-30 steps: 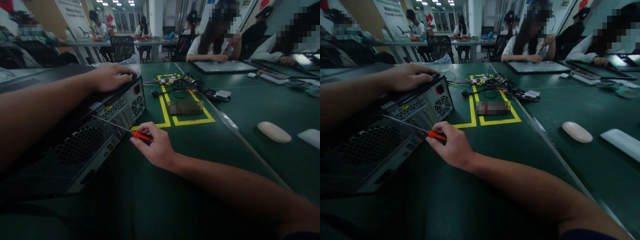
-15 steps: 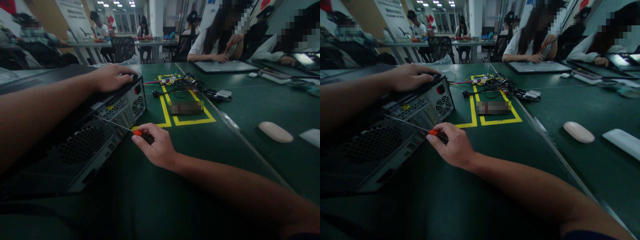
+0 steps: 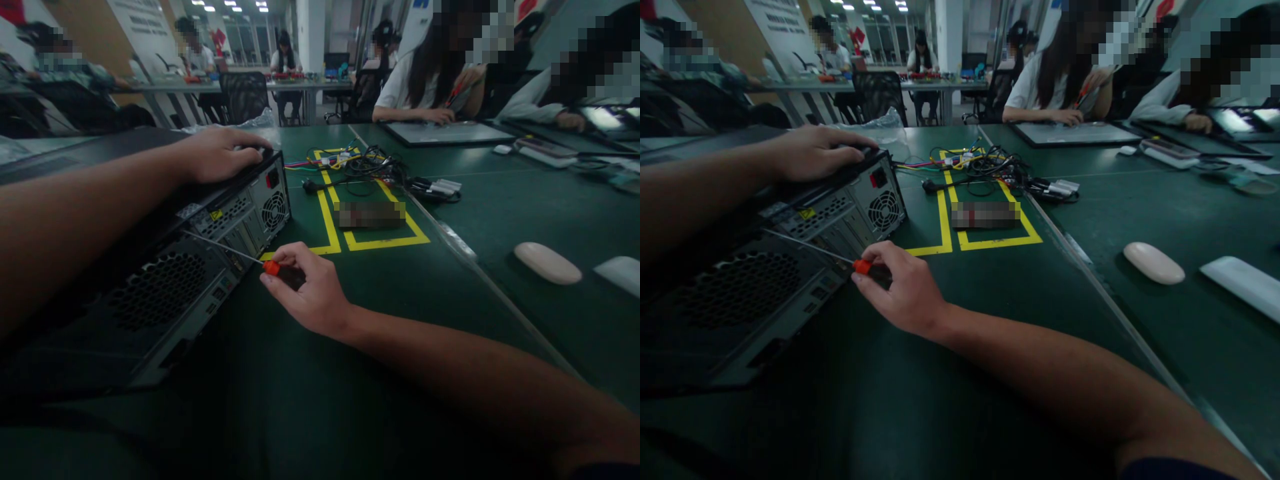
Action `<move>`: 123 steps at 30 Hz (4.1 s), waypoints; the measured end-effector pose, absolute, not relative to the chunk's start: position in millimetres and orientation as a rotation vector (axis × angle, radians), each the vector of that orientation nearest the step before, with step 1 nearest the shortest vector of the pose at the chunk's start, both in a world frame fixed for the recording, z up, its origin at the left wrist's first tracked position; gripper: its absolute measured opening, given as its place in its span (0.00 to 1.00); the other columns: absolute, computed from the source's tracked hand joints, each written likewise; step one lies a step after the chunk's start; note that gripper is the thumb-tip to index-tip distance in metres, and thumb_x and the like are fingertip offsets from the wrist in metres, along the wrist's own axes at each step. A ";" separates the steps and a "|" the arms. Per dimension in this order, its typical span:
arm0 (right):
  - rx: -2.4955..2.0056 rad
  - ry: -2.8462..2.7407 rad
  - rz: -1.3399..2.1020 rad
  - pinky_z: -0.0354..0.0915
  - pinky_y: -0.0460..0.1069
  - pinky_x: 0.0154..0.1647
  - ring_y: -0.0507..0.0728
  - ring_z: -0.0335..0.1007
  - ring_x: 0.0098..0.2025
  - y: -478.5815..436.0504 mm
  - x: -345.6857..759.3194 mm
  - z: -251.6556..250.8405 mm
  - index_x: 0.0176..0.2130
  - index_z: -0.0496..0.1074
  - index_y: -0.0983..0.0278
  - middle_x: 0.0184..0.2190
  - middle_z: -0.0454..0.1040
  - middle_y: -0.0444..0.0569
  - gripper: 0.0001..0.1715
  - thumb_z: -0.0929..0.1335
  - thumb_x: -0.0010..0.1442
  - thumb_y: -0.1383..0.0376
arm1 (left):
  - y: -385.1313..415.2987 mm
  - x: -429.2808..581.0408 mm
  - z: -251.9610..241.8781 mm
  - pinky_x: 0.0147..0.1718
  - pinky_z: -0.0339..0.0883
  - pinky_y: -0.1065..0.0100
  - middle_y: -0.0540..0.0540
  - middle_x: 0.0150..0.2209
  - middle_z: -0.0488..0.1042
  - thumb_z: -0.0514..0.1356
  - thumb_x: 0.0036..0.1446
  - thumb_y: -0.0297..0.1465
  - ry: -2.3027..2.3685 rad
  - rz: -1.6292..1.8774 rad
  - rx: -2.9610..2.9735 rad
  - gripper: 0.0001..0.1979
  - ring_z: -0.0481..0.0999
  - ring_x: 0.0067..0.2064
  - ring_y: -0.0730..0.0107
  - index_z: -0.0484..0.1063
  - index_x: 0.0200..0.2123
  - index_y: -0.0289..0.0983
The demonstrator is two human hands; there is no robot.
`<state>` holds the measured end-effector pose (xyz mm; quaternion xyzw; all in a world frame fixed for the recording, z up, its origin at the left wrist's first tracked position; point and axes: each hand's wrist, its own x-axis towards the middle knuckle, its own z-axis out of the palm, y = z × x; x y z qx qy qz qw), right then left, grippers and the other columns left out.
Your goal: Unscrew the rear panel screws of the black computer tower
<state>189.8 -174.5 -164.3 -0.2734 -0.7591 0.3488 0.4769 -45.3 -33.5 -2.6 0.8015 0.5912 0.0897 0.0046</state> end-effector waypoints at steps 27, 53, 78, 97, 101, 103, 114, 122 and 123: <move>-0.640 -1.840 0.837 0.79 0.55 0.49 0.58 0.84 0.43 -175.0 189.5 -166.9 0.51 0.76 0.57 0.47 0.87 0.47 0.12 0.77 0.76 0.55 | -37.6 -40.5 -1.8 0.78 0.67 0.41 0.36 0.77 0.80 0.50 0.73 0.49 1.873 0.281 2.495 0.42 0.80 0.75 0.32 0.79 0.80 0.37; -0.687 -1.884 0.825 0.79 0.55 0.52 0.60 0.86 0.48 -175.7 190.8 -162.9 0.51 0.75 0.56 0.47 0.86 0.48 0.15 0.77 0.75 0.52 | -30.3 -47.0 -4.9 0.78 0.67 0.43 0.35 0.77 0.80 0.48 0.74 0.48 1.812 0.272 2.549 0.43 0.80 0.75 0.36 0.78 0.80 0.33; -0.704 -1.886 0.870 0.80 0.57 0.55 0.61 0.87 0.50 -175.7 191.4 -160.5 0.50 0.74 0.56 0.48 0.87 0.49 0.11 0.76 0.75 0.56 | -27.8 -49.8 -5.0 0.77 0.68 0.44 0.36 0.75 0.81 0.49 0.75 0.50 1.802 0.261 2.548 0.43 0.80 0.73 0.38 0.78 0.80 0.34; -0.705 -1.883 0.841 0.79 0.56 0.53 0.60 0.85 0.48 -178.3 193.1 -158.8 0.50 0.78 0.58 0.48 0.87 0.50 0.13 0.76 0.76 0.52 | -27.4 -49.6 -4.1 0.76 0.69 0.41 0.30 0.75 0.82 0.48 0.75 0.50 1.781 0.244 2.555 0.44 0.81 0.74 0.33 0.78 0.80 0.31; -0.697 -1.895 0.827 0.78 0.55 0.52 0.60 0.84 0.46 -178.3 192.9 -159.5 0.51 0.80 0.59 0.47 0.87 0.50 0.15 0.74 0.79 0.51 | -29.8 -47.7 -3.2 0.77 0.68 0.41 0.29 0.76 0.80 0.48 0.74 0.51 1.781 0.251 2.559 0.45 0.80 0.74 0.33 0.77 0.80 0.31; -0.702 -1.917 0.813 0.78 0.55 0.52 0.59 0.84 0.46 -177.6 192.6 -159.8 0.50 0.81 0.59 0.46 0.87 0.50 0.14 0.73 0.81 0.52 | -30.3 -47.5 -3.1 0.77 0.67 0.41 0.30 0.77 0.80 0.47 0.74 0.51 1.796 0.242 2.559 0.45 0.79 0.75 0.34 0.77 0.81 0.30; -0.691 -1.901 0.826 0.80 0.55 0.50 0.60 0.86 0.47 -176.7 191.6 -162.8 0.53 0.75 0.56 0.47 0.86 0.48 0.14 0.78 0.73 0.56 | -29.5 -47.8 -3.4 0.76 0.69 0.42 0.34 0.76 0.81 0.48 0.74 0.51 1.804 0.231 2.544 0.45 0.80 0.73 0.33 0.78 0.81 0.34; -0.692 -1.903 0.824 0.81 0.56 0.52 0.61 0.87 0.50 -176.5 190.5 -161.2 0.50 0.75 0.56 0.47 0.86 0.48 0.10 0.76 0.75 0.57 | -26.9 -50.2 -4.3 0.77 0.68 0.42 0.32 0.76 0.81 0.48 0.73 0.52 1.769 0.248 2.563 0.46 0.81 0.74 0.33 0.78 0.81 0.33; -0.686 -1.899 0.827 0.81 0.56 0.52 0.61 0.87 0.50 -176.6 190.6 -161.4 0.50 0.75 0.56 0.47 0.86 0.48 0.10 0.76 0.75 0.57 | -26.8 -50.1 -4.3 0.77 0.68 0.42 0.31 0.76 0.81 0.47 0.73 0.52 1.776 0.242 2.566 0.46 0.80 0.74 0.33 0.78 0.81 0.33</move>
